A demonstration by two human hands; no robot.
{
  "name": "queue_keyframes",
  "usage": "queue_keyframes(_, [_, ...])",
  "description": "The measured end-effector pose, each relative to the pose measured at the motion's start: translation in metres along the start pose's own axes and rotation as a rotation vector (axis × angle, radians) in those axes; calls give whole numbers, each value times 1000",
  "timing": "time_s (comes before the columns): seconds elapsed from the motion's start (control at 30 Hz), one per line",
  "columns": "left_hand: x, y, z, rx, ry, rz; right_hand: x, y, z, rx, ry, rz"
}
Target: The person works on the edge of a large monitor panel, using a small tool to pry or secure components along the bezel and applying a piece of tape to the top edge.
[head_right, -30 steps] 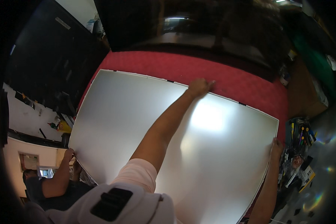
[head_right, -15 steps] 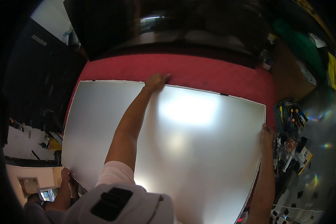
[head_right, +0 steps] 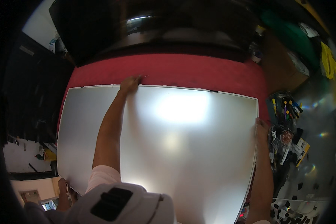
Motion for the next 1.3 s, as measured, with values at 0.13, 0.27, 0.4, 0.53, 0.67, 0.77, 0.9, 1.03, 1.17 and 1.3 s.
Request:
queue_keyframes(0.13, [56,-1,-2,-6,-206,50,15,1,-12,-71,-85,26])
queue_keyframes(0.27, [174,-15,9,-212,-469,215,2,-3,4,-31,-34,-16])
queue_keyframes(0.4, [224,-34,10,-173,-348,335,5,-6,-1,11,33,-101])
queue_keyframes(0.53, [240,-34,21,-197,-223,237,9,0,-2,-78,-39,-52])
queue_keyframes(0.67, [226,-42,12,-211,-227,271,-7,-12,10,-100,-78,-29])
queue_keyframes(0.77, [251,-36,7,-355,-251,304,3,-1,3,11,26,-9])
queue_keyframes(0.9, [266,-59,-2,-289,-401,478,-6,-5,7,-30,-32,24])
queue_keyframes(1.03, [275,-73,-14,-463,-415,579,-7,-9,10,21,-18,38])
queue_keyframes(1.17, [279,-73,-14,-511,-430,597,-7,-7,8,15,0,83])
queue_keyframes(1.3, [288,-65,-19,-551,-498,529,-6,-6,7,24,-23,49])
Point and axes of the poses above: each hand's wrist, its own z-axis away from the middle knuckle, its own y-axis out of the back of the hand, x = y × z, the point moved 3 cm from there along -z, towards the middle knuckle, and after that the axes turned 8 degrees about -y, right-handed, at the moved point
